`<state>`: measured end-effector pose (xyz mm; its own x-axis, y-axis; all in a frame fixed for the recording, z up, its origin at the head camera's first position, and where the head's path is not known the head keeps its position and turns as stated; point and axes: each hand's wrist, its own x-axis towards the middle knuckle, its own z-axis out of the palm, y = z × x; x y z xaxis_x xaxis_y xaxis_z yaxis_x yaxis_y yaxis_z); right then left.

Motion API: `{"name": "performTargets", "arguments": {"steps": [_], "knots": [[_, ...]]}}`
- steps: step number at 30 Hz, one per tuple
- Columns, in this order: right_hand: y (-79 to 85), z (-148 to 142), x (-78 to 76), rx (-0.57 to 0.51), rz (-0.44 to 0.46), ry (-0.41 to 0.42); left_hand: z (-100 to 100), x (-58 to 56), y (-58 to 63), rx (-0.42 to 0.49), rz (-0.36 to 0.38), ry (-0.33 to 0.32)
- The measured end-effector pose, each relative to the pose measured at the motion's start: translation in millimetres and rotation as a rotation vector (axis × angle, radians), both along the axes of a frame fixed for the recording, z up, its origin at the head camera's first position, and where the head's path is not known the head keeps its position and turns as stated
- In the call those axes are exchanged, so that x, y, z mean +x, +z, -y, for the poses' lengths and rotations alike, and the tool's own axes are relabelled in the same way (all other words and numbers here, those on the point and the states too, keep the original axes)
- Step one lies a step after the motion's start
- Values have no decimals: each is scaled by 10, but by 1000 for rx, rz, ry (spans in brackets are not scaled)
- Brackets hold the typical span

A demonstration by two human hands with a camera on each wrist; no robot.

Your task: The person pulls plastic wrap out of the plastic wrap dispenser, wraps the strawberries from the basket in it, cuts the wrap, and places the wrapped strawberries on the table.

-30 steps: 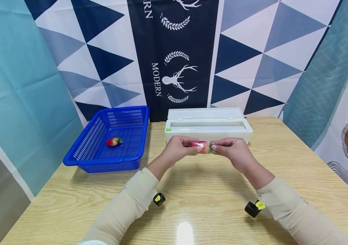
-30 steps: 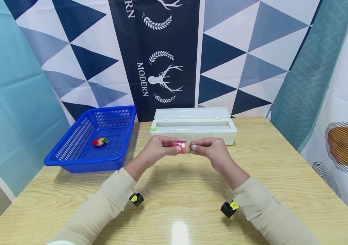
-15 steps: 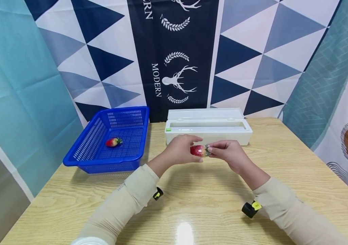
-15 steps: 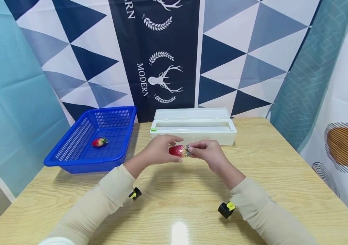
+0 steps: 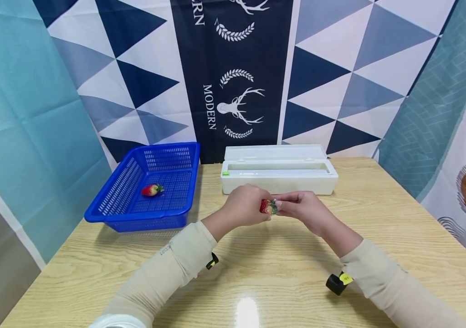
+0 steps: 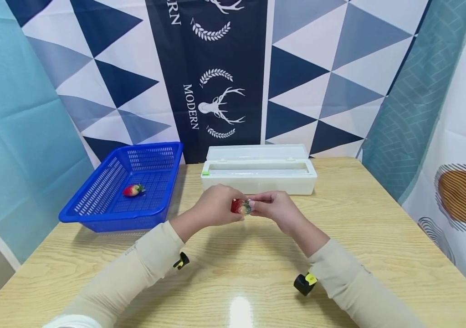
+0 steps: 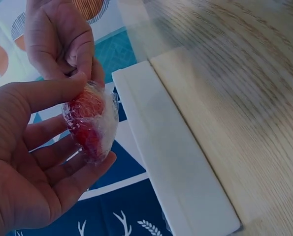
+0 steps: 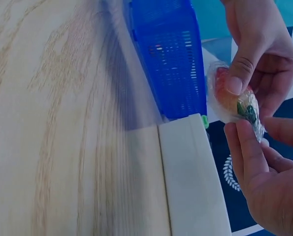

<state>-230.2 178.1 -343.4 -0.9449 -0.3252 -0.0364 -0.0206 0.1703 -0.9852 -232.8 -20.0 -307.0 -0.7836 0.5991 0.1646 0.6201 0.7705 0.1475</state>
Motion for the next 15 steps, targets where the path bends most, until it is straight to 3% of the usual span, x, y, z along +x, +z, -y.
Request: {"name": "performTargets", "arguments": {"steps": [6, 15], "knots": [[59, -33, 40, 101, -95, 61, 66, 19, 51, 119, 53, -11], [154, -46, 179, 491, -530, 44, 254, 71, 204, 180, 113, -33]]}}
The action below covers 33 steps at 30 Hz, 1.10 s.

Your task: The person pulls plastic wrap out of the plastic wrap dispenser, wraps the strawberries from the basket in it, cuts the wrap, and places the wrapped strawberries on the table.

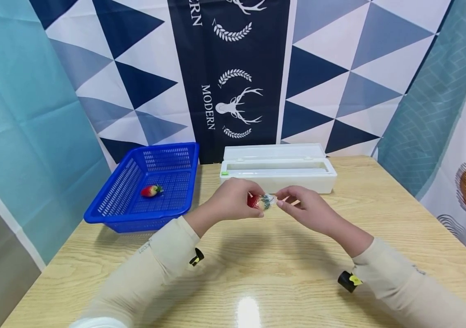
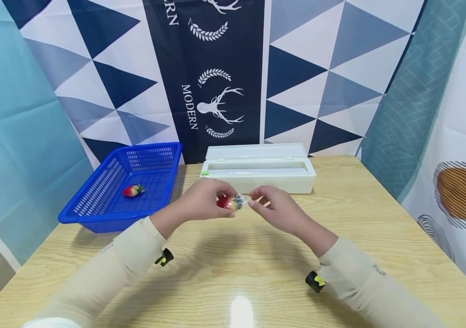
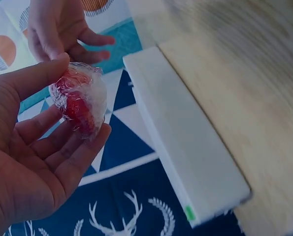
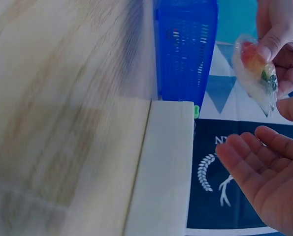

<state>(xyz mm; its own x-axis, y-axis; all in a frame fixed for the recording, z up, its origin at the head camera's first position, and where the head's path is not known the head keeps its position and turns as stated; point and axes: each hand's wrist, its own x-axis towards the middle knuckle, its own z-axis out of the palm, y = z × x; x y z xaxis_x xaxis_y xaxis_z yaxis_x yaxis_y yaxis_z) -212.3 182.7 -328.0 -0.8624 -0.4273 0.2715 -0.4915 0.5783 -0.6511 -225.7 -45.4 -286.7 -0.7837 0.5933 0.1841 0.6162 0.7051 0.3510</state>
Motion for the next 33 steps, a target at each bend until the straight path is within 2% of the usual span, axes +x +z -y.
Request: {"name": "performTargets", "arguments": {"steps": [7, 11, 17, 22, 27, 33], "knots": [[64, -5, 9, 317, -305, 56, 273, -26, 183, -3, -33, 28], [78, -14, -4, 419, -395, 95, 454, -69, 327, 20, -23, 62], [58, -30, -9, 455, -428, 130, 745, -181, 489, 8, 24, 189], [16, -71, -27, 450, -440, 132, 977, -331, 552, -29, 15, 268], [-28, -92, -56, 450, -436, 136, 1210, -531, 546, -65, 39, 363], [-76, -113, -73, 445, -431, 147, 1400, -799, 439, -120, 87, 440]]}}
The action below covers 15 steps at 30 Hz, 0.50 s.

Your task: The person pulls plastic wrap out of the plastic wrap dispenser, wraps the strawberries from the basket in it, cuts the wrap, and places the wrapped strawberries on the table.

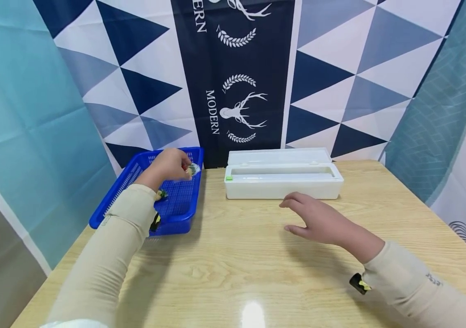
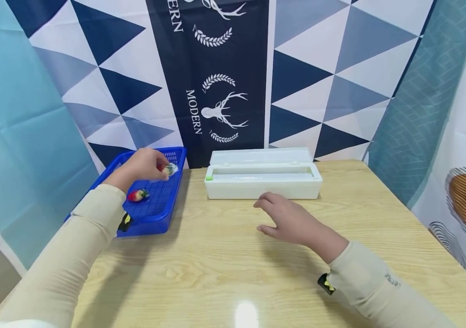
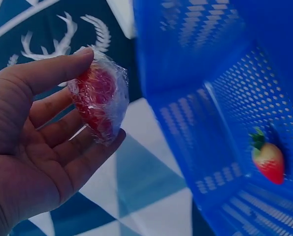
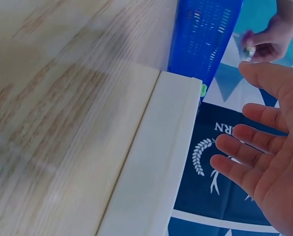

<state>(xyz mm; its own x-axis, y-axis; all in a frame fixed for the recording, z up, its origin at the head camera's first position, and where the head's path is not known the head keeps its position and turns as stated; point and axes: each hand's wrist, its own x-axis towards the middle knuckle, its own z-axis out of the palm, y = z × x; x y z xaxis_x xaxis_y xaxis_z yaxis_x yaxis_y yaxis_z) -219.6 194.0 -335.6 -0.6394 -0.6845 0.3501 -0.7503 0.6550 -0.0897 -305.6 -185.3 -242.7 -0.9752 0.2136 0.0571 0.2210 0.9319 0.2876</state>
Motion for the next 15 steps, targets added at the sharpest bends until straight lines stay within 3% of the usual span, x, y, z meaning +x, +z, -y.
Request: {"name": "performTargets", "arguments": {"steps": [4, 9, 15], "knots": [[-29, -5, 4, 9, 6, 2, 70, -153, -108, -41, 39, 43], [-39, -9, -2, 14, 11, -2, 141, -328, -148, -71, 115, 90], [-54, -19, -2, 17, 37, -17, 263, -567, -250, -31, 182, 142]]}}
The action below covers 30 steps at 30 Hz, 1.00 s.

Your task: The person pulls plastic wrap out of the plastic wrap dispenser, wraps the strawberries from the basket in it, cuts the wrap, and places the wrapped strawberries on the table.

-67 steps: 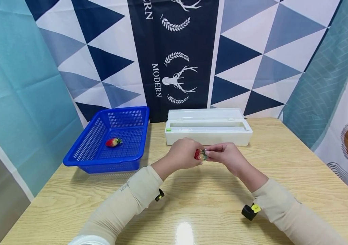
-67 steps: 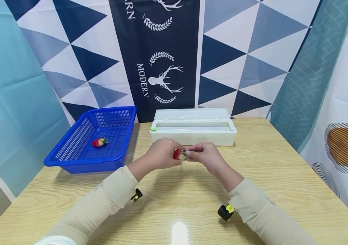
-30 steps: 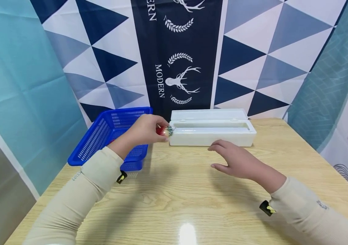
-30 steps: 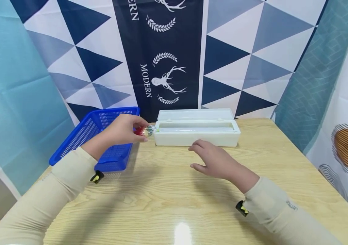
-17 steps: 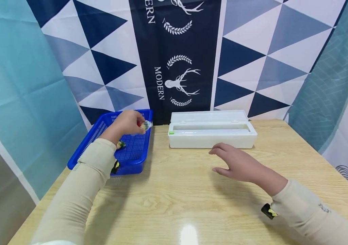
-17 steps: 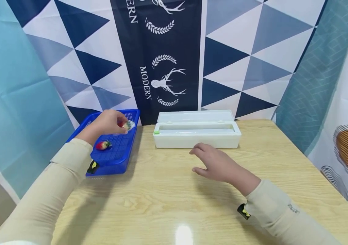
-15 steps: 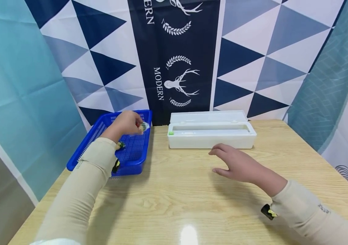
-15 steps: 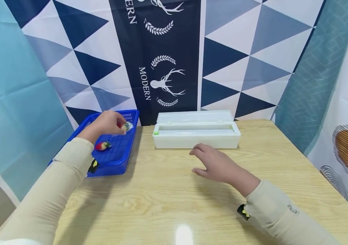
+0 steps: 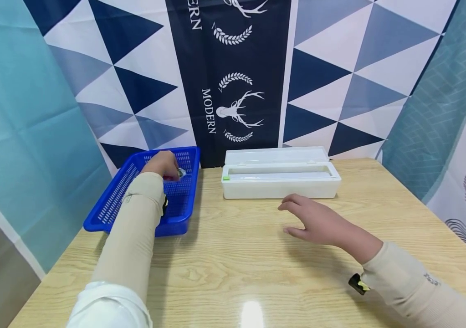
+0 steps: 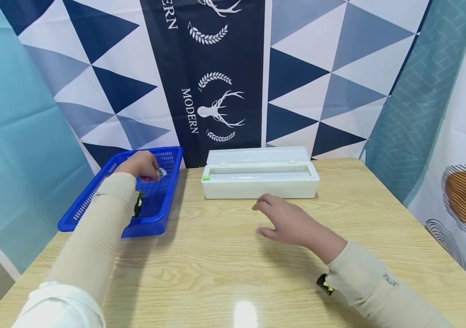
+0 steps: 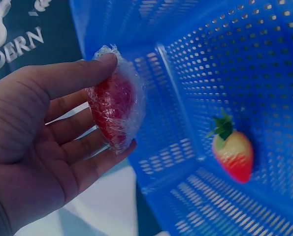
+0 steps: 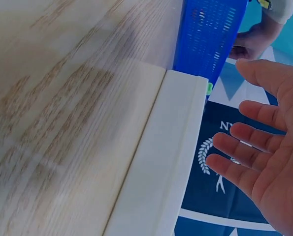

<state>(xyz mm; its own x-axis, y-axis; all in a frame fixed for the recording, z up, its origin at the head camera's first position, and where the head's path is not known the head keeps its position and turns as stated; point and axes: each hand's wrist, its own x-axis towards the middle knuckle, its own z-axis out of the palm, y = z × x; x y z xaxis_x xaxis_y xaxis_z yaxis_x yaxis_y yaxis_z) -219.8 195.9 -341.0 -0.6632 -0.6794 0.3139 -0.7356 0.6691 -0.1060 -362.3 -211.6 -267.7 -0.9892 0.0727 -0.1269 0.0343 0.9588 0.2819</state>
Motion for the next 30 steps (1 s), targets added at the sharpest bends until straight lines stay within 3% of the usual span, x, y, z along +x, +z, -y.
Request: {"name": "performTargets", "arguments": {"steps": [4, 9, 15, 19, 24, 27, 30], "knots": [[-36, -1, -27, -1, 22, 5, 72, -110, -138, 57, 59, 75], [-83, 5, -56, 2, 66, 12, 88, -145, -363, 107, 150, 198], [-140, 0, -94, -10, 78, 13, 28, -180, -608, 179, 238, 277], [-172, 16, -98, -16, 80, 31, 71, -230, -695, 184, 230, 299], [-192, 26, -105, -12, 79, 32, 137, -251, -651, 97, 211, 261], [-184, 34, -107, -10, 76, 27, 176, -216, -546, 40, 212, 233], [-168, 41, -106, -9, 74, 21, 229, -165, -421, 56, 204, 223]]}}
